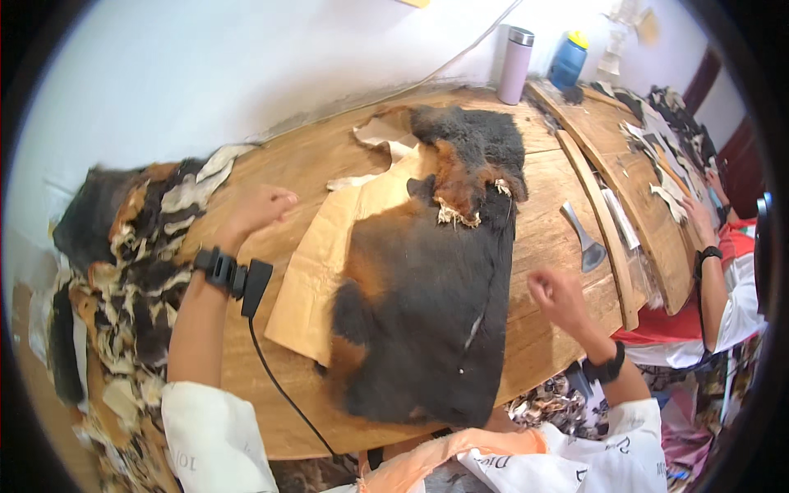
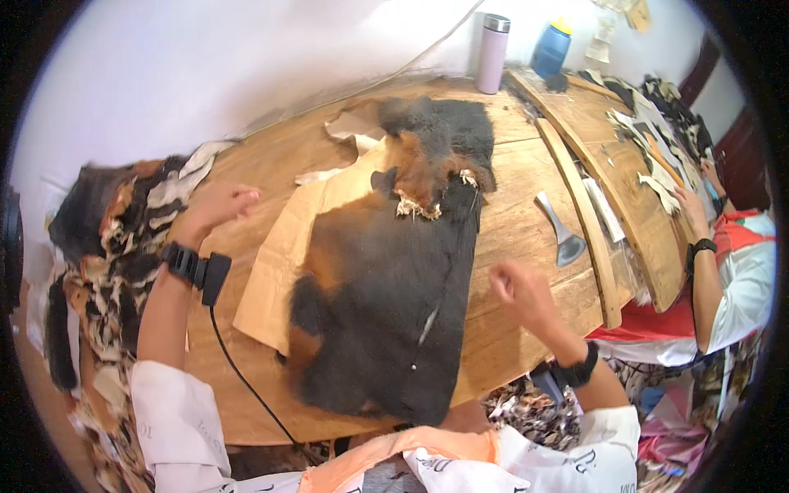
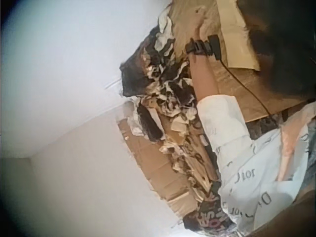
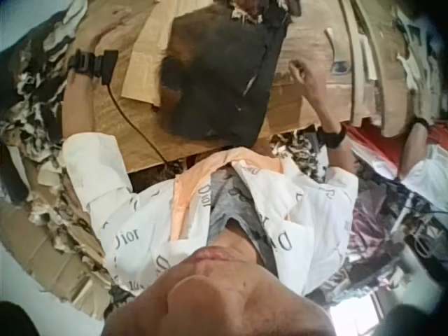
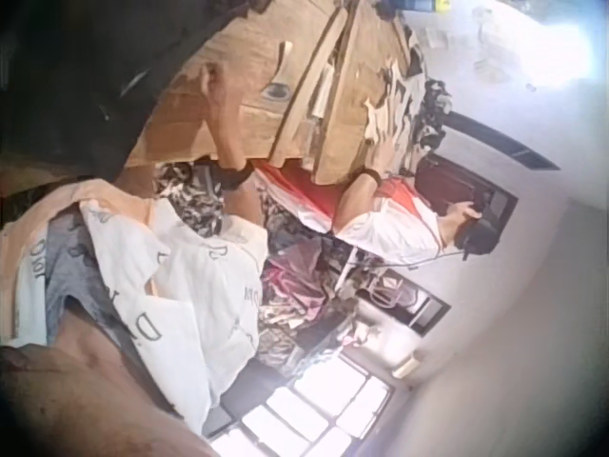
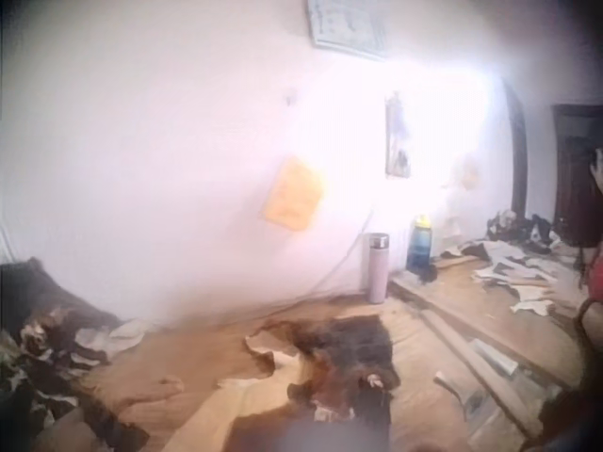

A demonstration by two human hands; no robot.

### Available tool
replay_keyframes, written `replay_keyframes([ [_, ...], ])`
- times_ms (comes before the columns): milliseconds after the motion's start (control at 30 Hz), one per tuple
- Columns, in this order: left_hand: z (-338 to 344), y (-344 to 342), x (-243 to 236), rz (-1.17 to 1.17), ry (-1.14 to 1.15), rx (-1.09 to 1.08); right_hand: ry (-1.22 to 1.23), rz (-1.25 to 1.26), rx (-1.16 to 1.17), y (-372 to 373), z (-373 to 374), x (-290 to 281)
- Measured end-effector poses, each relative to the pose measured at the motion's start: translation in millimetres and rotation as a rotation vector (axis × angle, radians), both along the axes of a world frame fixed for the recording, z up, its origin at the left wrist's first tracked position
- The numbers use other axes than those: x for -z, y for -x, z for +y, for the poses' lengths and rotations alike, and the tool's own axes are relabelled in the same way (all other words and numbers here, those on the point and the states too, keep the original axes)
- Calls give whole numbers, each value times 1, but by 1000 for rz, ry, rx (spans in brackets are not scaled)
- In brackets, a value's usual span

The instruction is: Trimming hide edges and hand-sewing leather or fur pieces in a workshop.

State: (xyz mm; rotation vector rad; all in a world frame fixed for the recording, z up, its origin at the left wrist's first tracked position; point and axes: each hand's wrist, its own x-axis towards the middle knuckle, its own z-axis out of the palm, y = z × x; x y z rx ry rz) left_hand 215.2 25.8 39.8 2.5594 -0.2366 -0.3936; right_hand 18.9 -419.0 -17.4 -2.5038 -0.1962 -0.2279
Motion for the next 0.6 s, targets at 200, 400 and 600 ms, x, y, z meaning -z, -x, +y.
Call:
replay_keyframes([
  [200,-49,-93,53,-284,-120,211,-416,893,307,49,56,-20],
  [400,-81,-99,99,-173,-76,89,-486,840,381,61,81,-3],
  [600,-65,-77,95,-89,-171,10,-360,665,361,69,33,44],
])
